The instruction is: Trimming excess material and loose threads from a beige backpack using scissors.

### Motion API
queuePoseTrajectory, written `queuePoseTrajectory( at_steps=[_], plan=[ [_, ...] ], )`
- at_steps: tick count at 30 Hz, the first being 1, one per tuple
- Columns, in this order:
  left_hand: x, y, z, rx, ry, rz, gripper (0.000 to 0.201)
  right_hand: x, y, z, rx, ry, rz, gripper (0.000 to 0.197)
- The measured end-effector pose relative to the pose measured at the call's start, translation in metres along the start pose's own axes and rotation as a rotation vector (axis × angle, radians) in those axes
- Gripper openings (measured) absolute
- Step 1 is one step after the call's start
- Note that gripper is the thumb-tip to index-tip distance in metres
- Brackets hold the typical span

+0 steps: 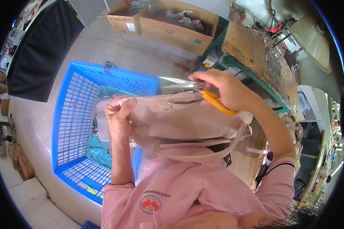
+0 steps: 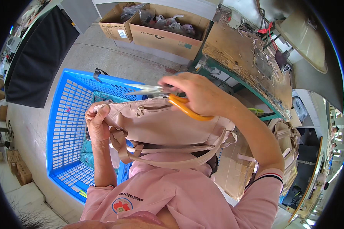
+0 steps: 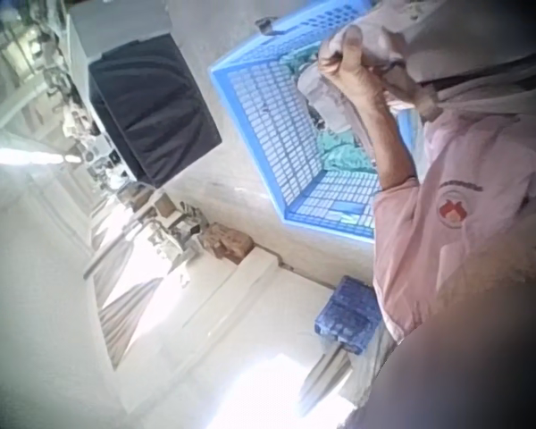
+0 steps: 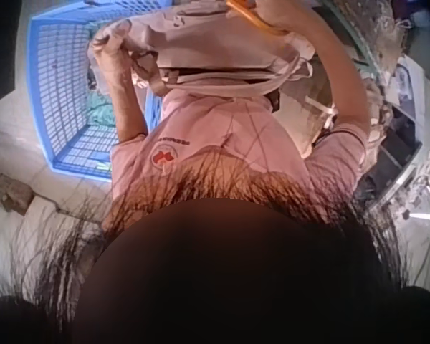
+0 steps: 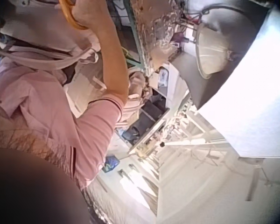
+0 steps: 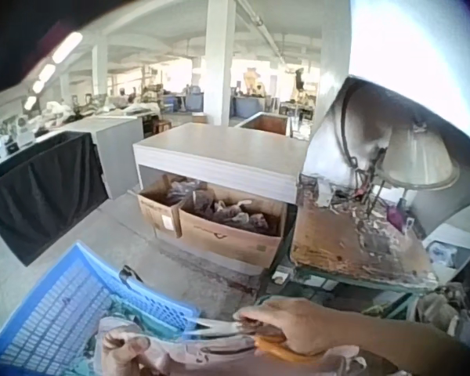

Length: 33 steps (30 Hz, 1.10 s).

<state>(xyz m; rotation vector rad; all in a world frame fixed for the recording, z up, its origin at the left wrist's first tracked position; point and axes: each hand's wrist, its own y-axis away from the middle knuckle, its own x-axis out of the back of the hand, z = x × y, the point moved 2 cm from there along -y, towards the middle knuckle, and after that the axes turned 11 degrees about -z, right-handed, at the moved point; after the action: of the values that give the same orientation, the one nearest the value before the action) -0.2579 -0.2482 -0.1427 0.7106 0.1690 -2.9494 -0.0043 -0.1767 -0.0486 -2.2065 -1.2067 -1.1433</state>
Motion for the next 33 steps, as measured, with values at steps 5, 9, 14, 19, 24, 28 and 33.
queuePoseTrajectory(
  at_steps=[5,9,14,19,24,28,33],
  plan=[
    [-0.003,0.001,0.001,0.001,-0.065,-0.018,0.013,-0.014,-0.029,-0.002,0.005,-0.236,-0.017,0.036],
    [-0.004,0.005,0.005,0.014,-0.074,-0.013,0.013,-0.012,-0.036,-0.006,0.075,-0.213,0.100,0.032],
    [-0.008,0.005,0.007,0.030,-0.079,-0.023,0.013,-0.010,-0.028,-0.005,-0.054,-0.456,0.117,0.042],
    [-0.005,0.003,0.003,0.031,-0.068,-0.001,0.014,0.005,-0.009,-0.002,-0.160,-0.265,0.035,0.051],
    [0.007,0.004,-0.004,0.026,-0.031,0.039,0.015,0.017,0.030,-0.002,-0.248,0.269,-0.084,0.064],
    [0.011,0.003,-0.006,0.015,-0.055,-0.009,0.020,0.019,0.043,0.006,-0.270,0.299,-0.157,0.064],
    [0.012,0.005,-0.012,0.024,0.002,0.017,0.017,0.019,0.034,0.014,-0.153,0.259,-0.277,0.063]
  ],
)
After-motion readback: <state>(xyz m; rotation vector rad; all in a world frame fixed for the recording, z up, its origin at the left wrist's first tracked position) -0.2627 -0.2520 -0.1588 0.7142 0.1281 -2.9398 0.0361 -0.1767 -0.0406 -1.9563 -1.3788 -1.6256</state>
